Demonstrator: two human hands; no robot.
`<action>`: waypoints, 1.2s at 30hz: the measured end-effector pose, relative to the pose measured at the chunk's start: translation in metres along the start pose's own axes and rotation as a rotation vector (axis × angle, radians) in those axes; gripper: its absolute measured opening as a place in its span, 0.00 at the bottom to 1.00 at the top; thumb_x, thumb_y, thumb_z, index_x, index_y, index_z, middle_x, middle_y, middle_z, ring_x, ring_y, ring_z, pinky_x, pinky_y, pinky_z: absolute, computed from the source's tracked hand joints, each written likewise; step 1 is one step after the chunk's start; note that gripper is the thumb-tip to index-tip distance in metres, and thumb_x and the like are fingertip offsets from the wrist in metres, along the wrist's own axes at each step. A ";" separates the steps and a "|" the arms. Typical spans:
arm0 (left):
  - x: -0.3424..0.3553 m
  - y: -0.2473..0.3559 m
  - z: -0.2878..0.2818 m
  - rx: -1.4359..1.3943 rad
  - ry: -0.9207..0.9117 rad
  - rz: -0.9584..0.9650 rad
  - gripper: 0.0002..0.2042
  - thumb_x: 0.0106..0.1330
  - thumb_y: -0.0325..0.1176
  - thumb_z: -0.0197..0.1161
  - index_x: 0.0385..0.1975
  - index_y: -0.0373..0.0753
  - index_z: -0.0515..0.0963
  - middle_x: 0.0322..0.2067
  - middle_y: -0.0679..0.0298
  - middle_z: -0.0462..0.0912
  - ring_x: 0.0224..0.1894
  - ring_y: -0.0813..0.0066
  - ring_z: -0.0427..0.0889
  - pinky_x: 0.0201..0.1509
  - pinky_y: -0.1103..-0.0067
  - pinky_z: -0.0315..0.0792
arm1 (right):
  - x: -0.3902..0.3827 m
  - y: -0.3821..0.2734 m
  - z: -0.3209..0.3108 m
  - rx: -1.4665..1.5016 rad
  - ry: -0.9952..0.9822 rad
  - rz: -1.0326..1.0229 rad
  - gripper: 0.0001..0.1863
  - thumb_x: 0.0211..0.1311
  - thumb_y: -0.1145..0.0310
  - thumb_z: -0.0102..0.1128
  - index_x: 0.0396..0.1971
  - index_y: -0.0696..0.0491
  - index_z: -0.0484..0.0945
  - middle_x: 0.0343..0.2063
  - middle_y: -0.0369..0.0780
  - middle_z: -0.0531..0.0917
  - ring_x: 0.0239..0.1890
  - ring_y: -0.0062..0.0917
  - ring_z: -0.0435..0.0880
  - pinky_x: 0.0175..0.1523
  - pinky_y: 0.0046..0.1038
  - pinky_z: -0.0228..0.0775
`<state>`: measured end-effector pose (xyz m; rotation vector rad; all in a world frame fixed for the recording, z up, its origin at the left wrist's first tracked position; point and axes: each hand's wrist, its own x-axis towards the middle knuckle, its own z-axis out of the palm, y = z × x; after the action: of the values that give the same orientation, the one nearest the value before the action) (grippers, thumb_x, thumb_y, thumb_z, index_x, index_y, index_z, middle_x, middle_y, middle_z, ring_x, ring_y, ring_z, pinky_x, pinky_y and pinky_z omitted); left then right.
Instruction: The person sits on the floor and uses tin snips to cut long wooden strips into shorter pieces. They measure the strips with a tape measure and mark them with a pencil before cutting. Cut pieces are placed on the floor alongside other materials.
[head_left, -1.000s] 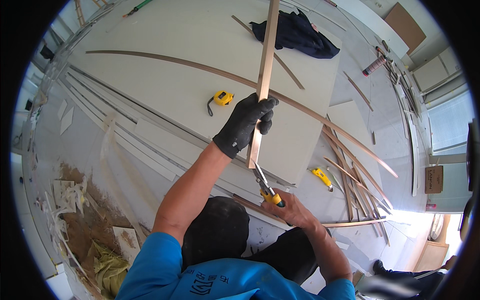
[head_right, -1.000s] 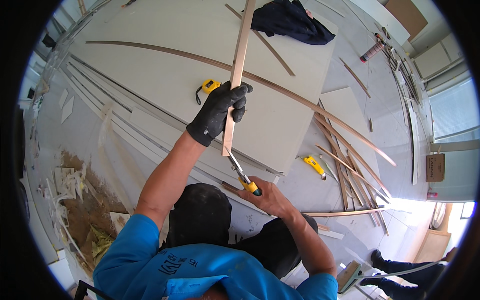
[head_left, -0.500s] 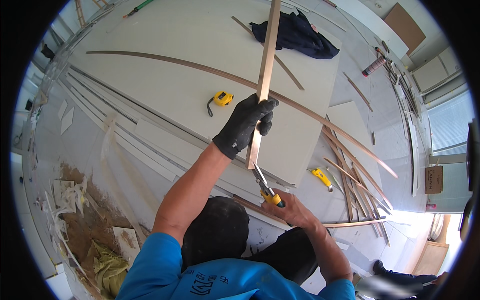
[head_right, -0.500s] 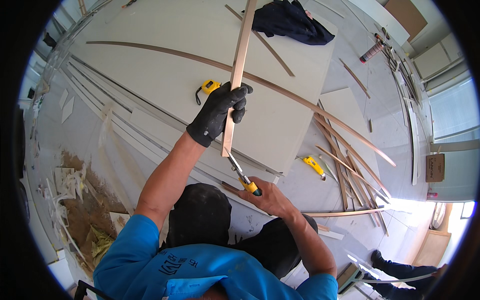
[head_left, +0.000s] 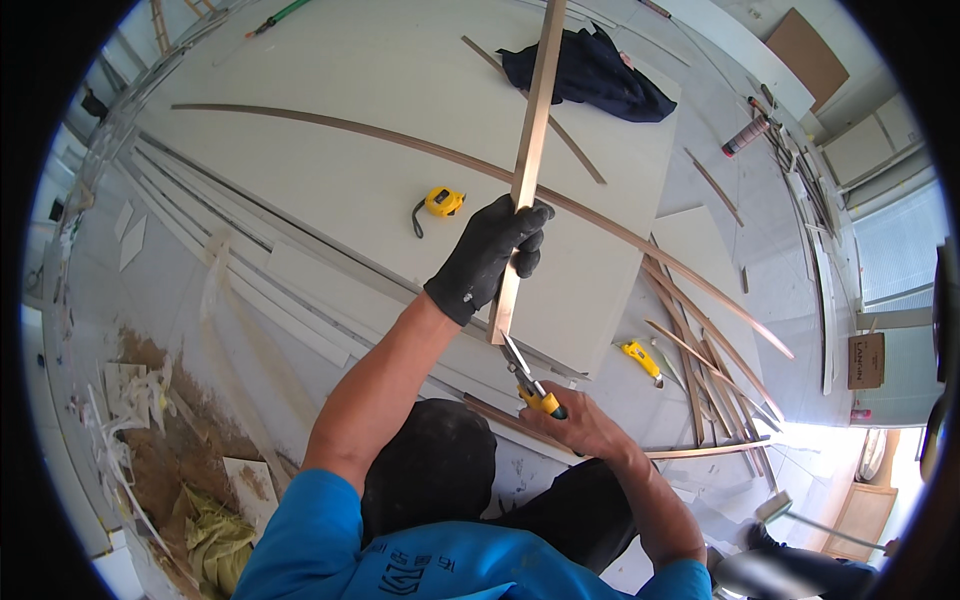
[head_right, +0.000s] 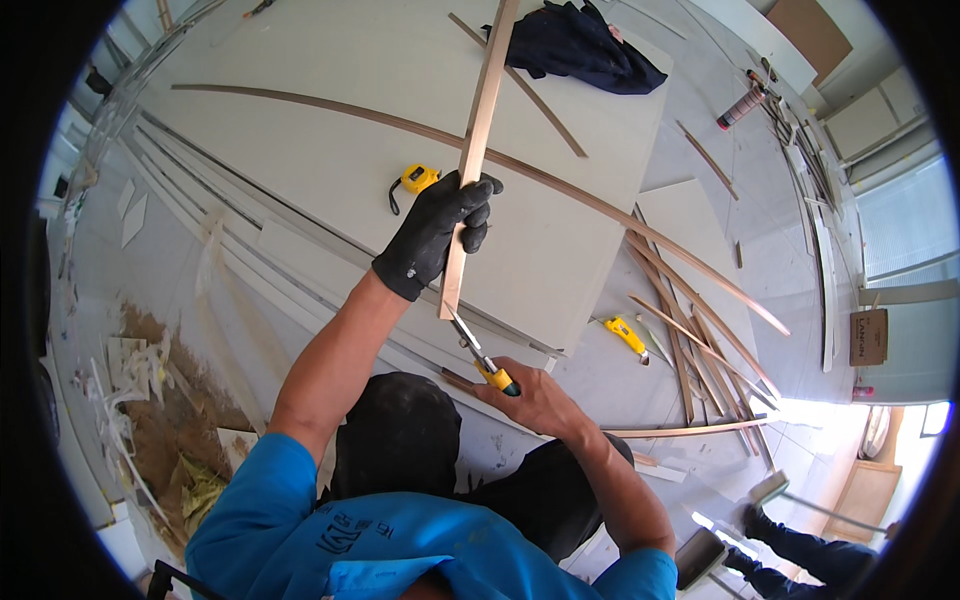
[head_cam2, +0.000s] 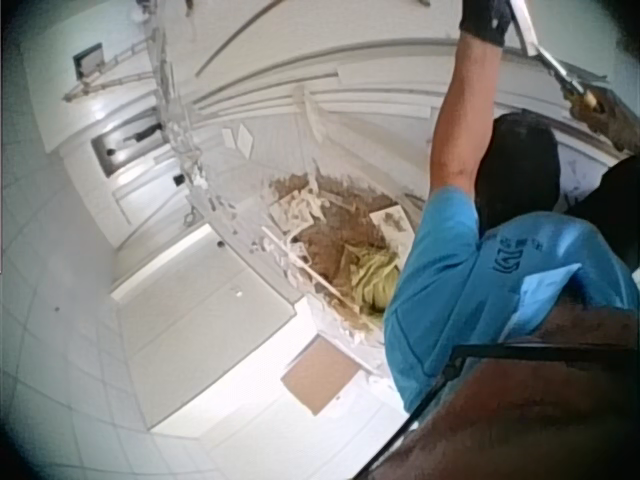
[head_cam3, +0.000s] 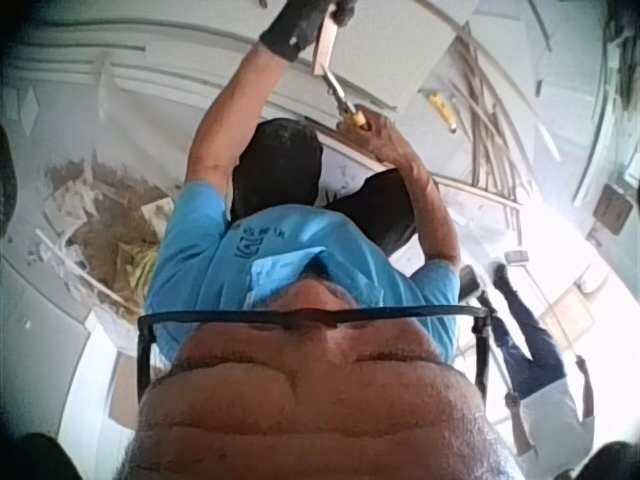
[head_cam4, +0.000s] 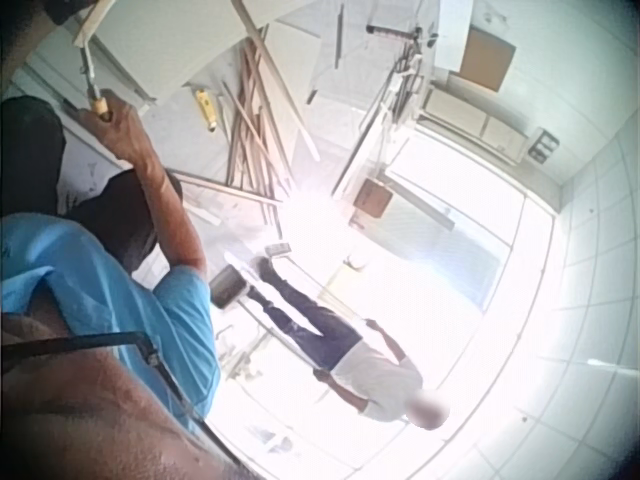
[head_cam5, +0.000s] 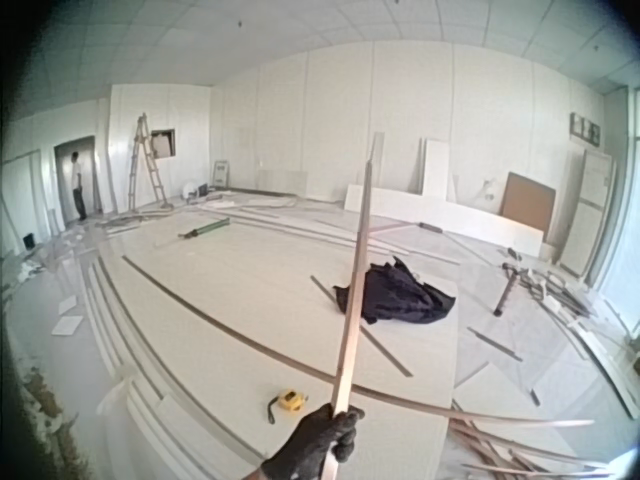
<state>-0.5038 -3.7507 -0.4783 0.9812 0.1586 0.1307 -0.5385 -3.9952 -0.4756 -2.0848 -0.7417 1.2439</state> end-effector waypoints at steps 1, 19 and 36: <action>0.001 -0.001 -0.001 0.004 0.003 0.003 0.11 0.67 0.41 0.64 0.31 0.42 0.72 0.18 0.72 0.70 0.18 0.83 0.69 0.22 0.83 0.64 | 0.001 0.002 0.001 -0.003 0.008 -0.006 0.30 0.64 0.44 0.59 0.48 0.58 0.76 0.24 0.44 0.77 0.27 0.30 0.75 0.38 0.33 0.69; 0.000 -0.005 -0.008 -0.004 0.013 0.022 0.13 0.68 0.40 0.62 0.41 0.37 0.74 0.20 0.71 0.70 0.18 0.83 0.69 0.22 0.84 0.64 | 0.002 0.001 0.002 0.027 0.006 -0.003 0.29 0.64 0.45 0.60 0.47 0.59 0.75 0.22 0.43 0.76 0.26 0.29 0.73 0.36 0.32 0.67; 0.000 -0.004 -0.012 -0.014 0.005 0.056 0.13 0.69 0.39 0.61 0.43 0.36 0.76 0.20 0.71 0.69 0.19 0.83 0.69 0.23 0.85 0.64 | 0.007 0.003 0.001 0.030 -0.010 0.007 0.29 0.63 0.44 0.60 0.46 0.58 0.76 0.22 0.42 0.74 0.25 0.28 0.72 0.35 0.31 0.65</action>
<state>-0.5062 -3.7431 -0.4880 0.9716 0.1347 0.1851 -0.5359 -3.9924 -0.4823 -2.0592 -0.7166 1.2629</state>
